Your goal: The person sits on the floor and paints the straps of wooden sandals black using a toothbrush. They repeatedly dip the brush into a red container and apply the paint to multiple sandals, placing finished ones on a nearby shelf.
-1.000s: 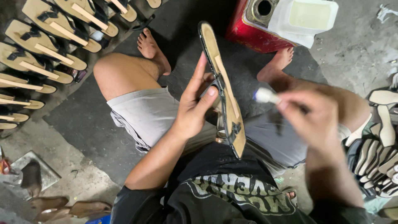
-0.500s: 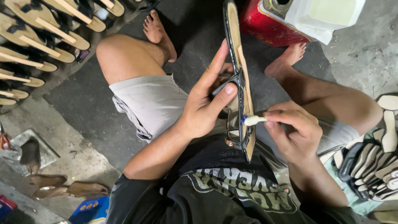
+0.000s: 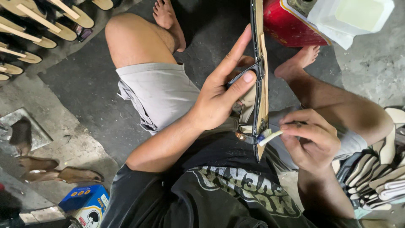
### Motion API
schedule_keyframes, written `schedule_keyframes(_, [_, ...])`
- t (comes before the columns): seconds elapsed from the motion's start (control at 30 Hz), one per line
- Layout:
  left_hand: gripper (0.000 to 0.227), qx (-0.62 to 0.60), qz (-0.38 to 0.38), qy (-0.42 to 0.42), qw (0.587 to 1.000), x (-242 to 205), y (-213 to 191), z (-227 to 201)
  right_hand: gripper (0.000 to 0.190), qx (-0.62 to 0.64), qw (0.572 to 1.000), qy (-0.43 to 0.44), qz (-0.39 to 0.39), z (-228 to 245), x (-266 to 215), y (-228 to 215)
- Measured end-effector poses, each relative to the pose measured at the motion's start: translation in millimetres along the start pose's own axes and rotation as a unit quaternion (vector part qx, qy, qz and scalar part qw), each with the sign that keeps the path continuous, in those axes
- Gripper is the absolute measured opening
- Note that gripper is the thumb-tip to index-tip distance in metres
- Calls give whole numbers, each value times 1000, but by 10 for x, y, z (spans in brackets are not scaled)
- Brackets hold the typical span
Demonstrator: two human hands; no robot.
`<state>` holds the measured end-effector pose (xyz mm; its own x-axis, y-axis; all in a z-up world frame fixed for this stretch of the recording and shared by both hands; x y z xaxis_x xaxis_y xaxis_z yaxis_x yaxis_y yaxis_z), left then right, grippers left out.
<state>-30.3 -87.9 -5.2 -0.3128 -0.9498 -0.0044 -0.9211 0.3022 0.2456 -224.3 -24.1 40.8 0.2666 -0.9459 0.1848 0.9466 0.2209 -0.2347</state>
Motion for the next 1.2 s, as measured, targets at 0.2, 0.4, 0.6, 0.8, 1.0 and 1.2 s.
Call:
schedule_keyframes(0.2, [65,-39,1,-34,999,-15,-22,112,21,1,999,-5,41,13,-21,6])
schedule_keyframes(0.4, [72,-144,29,-119,982,-88,188,355,9,-82,990,81,-87,-508,-44,-97])
schedule_keyframes(0.6, [83,-416,-96,-96,899,-99,150,369,40,382,886,240,-110,-1294,-30,323])
schedule_keyframes(0.8, [111,-117,-60,83,988,-228,101,64,51,595,760,177,-191,-1263,-19,511])
schedule_keyframes(1.0, [116,-57,-54,179,981,-310,65,22,43,529,797,197,-214,-1438,-3,389])
schedule_keyframes(1.2, [79,85,42,-59,994,-319,58,73,40,496,849,103,-149,-984,473,243])
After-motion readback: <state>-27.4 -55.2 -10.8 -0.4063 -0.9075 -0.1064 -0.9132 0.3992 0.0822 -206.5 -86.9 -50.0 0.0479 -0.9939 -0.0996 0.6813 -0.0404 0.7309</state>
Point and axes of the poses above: each hand's wrist, its own x-axis towards the middle knuckle, its own y-axis out of the palm, z = x × y, the point moved 9 cm from there along x, towards the middle knuckle, and after that the axes turned 8 degrees about x, right-handed, at the moved point
